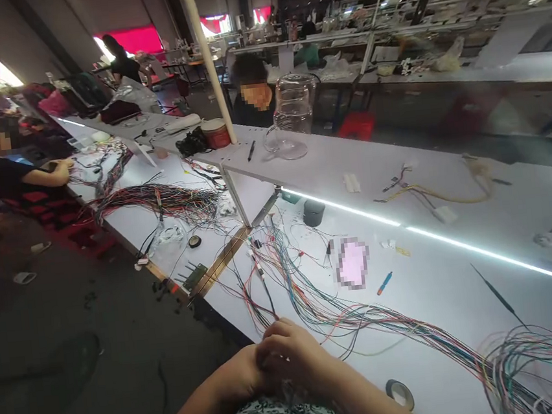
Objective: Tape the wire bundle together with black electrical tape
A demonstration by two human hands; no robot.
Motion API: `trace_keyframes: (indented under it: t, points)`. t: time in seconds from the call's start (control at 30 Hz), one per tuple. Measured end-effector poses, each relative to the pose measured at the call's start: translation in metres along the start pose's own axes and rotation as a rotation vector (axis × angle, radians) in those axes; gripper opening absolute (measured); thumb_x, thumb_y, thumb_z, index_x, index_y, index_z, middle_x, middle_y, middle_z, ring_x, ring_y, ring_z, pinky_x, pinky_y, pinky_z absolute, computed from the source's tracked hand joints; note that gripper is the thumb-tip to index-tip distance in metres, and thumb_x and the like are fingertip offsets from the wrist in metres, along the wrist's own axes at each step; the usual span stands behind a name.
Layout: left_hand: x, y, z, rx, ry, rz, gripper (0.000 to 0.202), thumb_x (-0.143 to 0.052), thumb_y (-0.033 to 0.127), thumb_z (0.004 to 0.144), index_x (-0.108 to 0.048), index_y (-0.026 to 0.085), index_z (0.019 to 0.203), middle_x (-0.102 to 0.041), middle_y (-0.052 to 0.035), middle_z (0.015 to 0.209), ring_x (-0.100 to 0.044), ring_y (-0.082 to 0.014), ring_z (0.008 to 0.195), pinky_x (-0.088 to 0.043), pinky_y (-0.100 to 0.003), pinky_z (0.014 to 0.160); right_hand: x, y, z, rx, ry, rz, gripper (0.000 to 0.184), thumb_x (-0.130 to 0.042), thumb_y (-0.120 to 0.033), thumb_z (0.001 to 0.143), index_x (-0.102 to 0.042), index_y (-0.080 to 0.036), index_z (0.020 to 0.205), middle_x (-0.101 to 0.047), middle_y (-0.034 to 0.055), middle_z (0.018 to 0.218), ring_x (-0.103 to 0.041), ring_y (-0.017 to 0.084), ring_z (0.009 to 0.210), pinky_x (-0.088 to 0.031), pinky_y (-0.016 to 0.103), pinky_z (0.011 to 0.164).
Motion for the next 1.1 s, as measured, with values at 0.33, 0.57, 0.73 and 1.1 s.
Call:
trace_keyframes:
  t: [0.33,0.57,0.73,1.1]
  points:
    - [-0.010,0.013,-0.037,-0.168,0.007,0.082,0.041,-0.052,0.050,0.085,-0.072,0.016,0.098,-0.064,-0.0036,0.084,-0.051,-0.0172,0.075,-0.038,-0.025,0.070,0.020,-0.017,-0.037,-0.070,-0.113,-0.111,0.013,-0.056,-0.021,0.088,-0.064,-0.026,0.097,-0.066,0.0028,0.094,-0.057,0.017,0.090,-0.046,0.032,0.080]
    - [-0.027,0.025,-0.036,-0.183,0.024,0.095,0.035,-0.060,0.048,0.082,-0.069,0.015,0.087,-0.063,-0.0032,0.082,-0.051,-0.0164,0.077,-0.039,-0.023,0.070,0.015,-0.023,-0.043,-0.095,-0.182,-0.363,0.012,-0.061,-0.015,0.078,-0.055,-0.021,0.070,-0.067,-0.0020,0.073,-0.057,0.023,0.107,-0.026,0.050,0.105]
    - [-0.026,0.033,-0.035,-0.241,0.005,0.094,0.051,-0.055,0.060,0.082,-0.067,0.012,0.093,-0.046,0.0021,0.063,-0.036,-0.0098,0.058,-0.029,-0.021,0.055,0.045,-0.050,-0.053,-0.305,-0.159,-0.273,0.017,-0.048,-0.021,0.088,-0.057,-0.025,0.102,-0.069,-0.0005,0.083,-0.062,0.014,0.072,-0.042,0.024,0.065]
    - [0.020,0.025,-0.028,-0.401,-0.017,0.750,0.063,-0.025,0.066,0.090,-0.064,0.017,0.088,-0.056,-0.0035,0.077,-0.049,-0.0150,0.070,-0.036,-0.022,0.063,0.168,-0.036,-0.132,-0.174,0.103,-0.845,0.035,-0.050,-0.016,0.086,-0.057,-0.030,0.117,-0.071,-0.0008,0.094,-0.066,0.018,0.085,-0.048,0.030,0.078]
Point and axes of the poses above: each hand's wrist, its own z-axis towards the middle knuckle, its own x-axis out of the back of the hand, y = z × x, the point moved 1 cm from there along z, towards the middle knuckle
